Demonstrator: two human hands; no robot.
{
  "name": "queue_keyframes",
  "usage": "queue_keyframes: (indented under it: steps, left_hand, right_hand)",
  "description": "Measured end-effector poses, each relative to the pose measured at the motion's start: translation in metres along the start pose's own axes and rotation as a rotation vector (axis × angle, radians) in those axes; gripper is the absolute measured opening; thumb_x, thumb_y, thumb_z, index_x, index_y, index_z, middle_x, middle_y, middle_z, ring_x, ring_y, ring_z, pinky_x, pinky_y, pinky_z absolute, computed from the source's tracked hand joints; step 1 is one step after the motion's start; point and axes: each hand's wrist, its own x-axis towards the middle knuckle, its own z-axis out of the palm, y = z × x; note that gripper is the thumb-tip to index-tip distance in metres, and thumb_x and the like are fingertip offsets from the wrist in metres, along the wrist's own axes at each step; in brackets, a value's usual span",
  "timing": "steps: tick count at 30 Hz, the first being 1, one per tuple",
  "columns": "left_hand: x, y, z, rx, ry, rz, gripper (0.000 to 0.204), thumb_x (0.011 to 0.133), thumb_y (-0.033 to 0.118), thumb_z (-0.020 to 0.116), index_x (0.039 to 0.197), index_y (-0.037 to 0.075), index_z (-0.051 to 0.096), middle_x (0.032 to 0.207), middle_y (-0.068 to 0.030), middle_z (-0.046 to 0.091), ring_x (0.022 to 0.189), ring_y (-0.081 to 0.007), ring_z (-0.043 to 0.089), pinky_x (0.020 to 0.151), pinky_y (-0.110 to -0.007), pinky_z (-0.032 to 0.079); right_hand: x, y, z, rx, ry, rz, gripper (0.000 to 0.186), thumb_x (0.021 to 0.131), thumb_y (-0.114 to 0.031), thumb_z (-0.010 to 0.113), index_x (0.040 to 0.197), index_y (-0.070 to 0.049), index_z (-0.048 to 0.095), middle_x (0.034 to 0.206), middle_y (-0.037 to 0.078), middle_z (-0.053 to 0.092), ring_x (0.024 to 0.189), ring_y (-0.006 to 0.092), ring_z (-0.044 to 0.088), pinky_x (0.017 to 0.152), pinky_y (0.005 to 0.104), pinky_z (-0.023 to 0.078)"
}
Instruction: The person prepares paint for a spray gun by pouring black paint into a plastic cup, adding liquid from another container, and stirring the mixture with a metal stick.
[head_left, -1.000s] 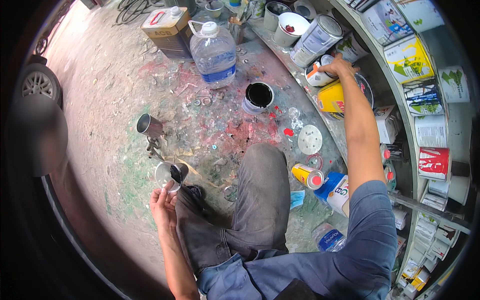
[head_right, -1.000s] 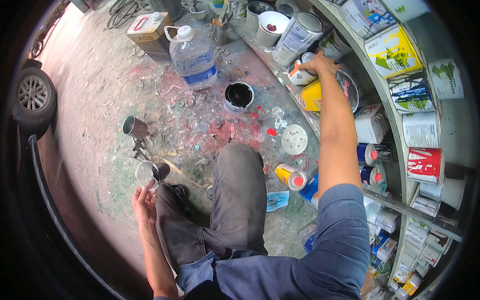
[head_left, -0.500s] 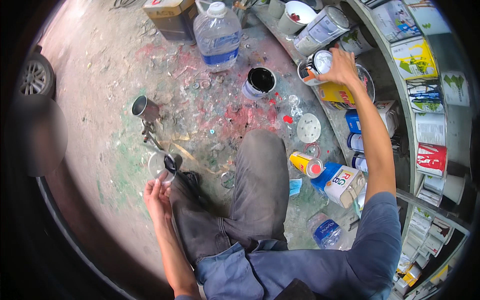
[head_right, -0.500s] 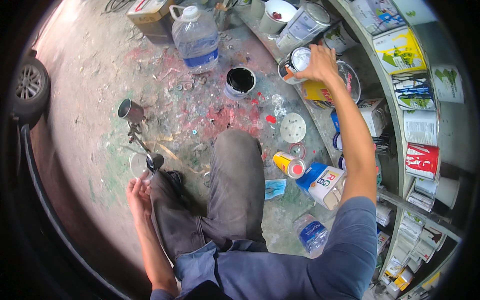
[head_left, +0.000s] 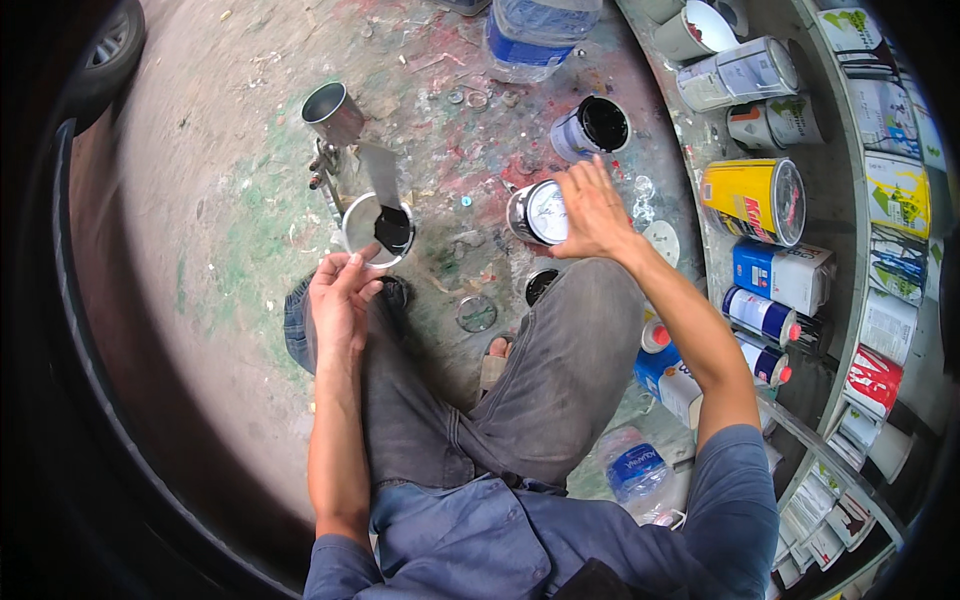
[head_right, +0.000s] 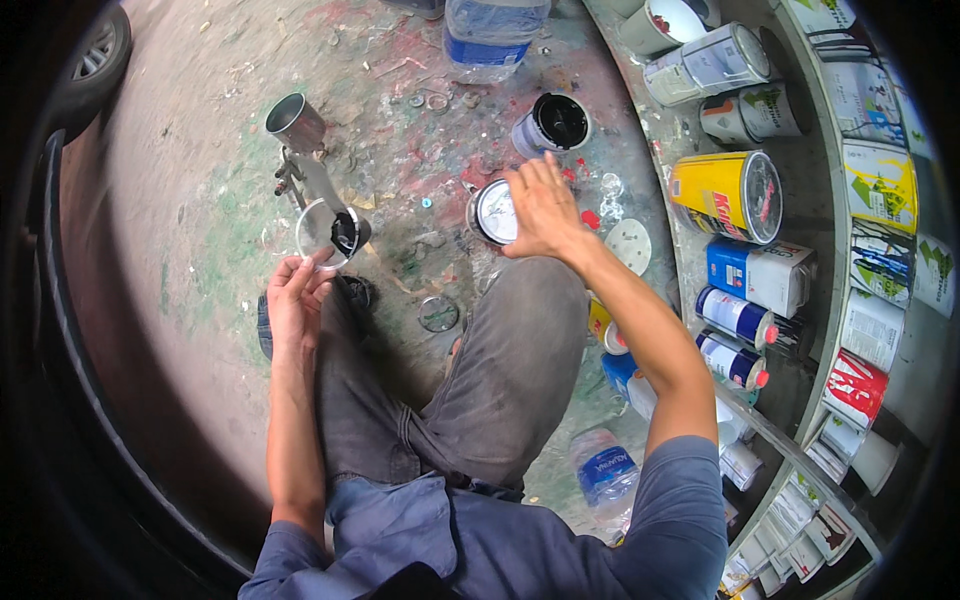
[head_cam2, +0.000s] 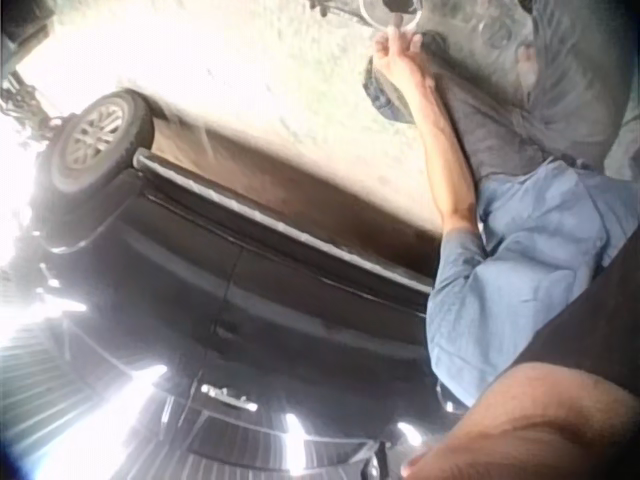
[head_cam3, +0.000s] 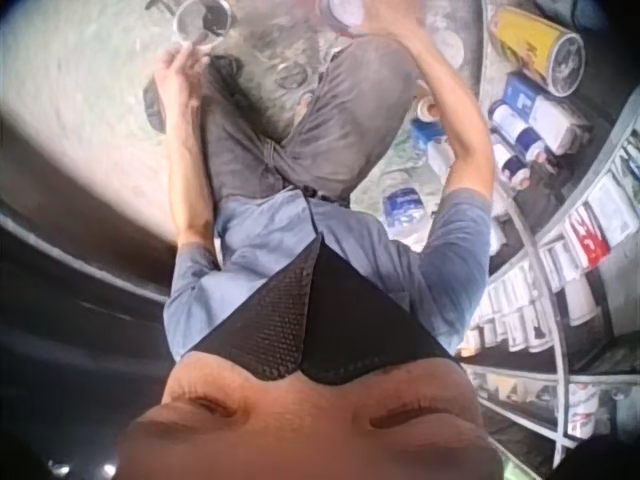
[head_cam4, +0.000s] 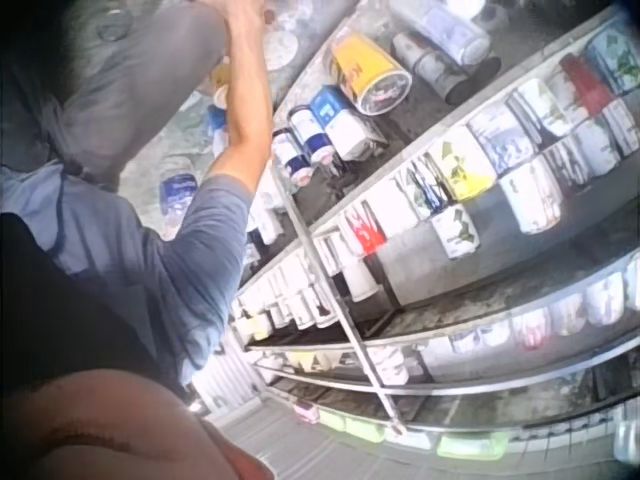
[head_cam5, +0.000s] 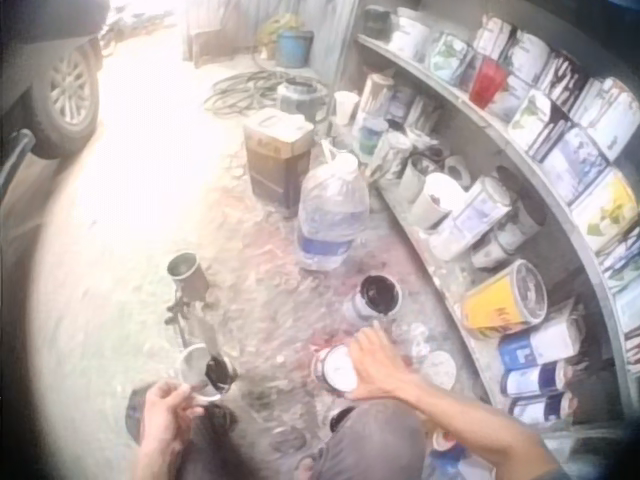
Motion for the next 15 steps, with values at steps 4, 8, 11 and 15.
queue_keyframes:
  steps: [4, 8, 11, 15]
  left_hand:
    - [0.001, -0.005, 0.003, 0.066, -0.033, -0.023, 0.008, 0.095, 0.006, 0.062, 0.097, 0.0, 0.056, 0.114, -0.0259, 0.066, 0.076, -0.0202, 0.071, 0.063, -0.026, 0.059]
    - [0.002, -0.01, 0.003, 0.067, -0.053, -0.036, 0.008, 0.095, 0.006, 0.061, 0.097, 0.0, 0.056, 0.114, -0.0259, 0.066, 0.076, -0.0202, 0.071, 0.062, -0.026, 0.058]
    - [0.002, -0.015, 0.001, 0.066, -0.07, -0.044, 0.008, 0.095, 0.006, 0.061, 0.097, 0.001, 0.056, 0.114, -0.0253, 0.066, 0.077, -0.02, 0.071, 0.062, -0.026, 0.058]
    - [-0.002, -0.018, 0.001, 0.088, -0.086, -0.049, 0.007, 0.095, 0.006, 0.061, 0.097, 0.001, 0.056, 0.112, -0.0241, 0.067, 0.077, -0.0199, 0.071, 0.062, -0.026, 0.058]
  right_hand:
    - [0.011, -0.026, 0.013, 0.039, -0.02, -0.019, 0.094, 0.049, -0.034, 0.087, 0.128, 0.001, 0.05, 0.118, 0.02, 0.052, 0.124, 0.037, 0.046, 0.12, 0.0524, 0.02]
    - [0.004, -0.04, 0.008, -0.071, 0.063, 0.034, 0.092, 0.051, -0.035, 0.089, 0.128, -0.001, 0.053, 0.122, 0.018, 0.052, 0.126, 0.035, 0.045, 0.119, 0.0549, 0.02]
    - [0.003, -0.044, 0.016, -0.046, 0.023, 0.082, 0.092, 0.052, -0.037, 0.09, 0.129, -0.002, 0.054, 0.126, 0.016, 0.053, 0.127, 0.0333, 0.045, 0.118, 0.0555, 0.021]
    - [-0.003, -0.045, 0.019, -0.046, 0.078, 0.112, 0.095, 0.049, -0.037, 0.092, 0.129, -0.002, 0.053, 0.125, 0.015, 0.054, 0.127, 0.0322, 0.046, 0.117, 0.0526, 0.025]
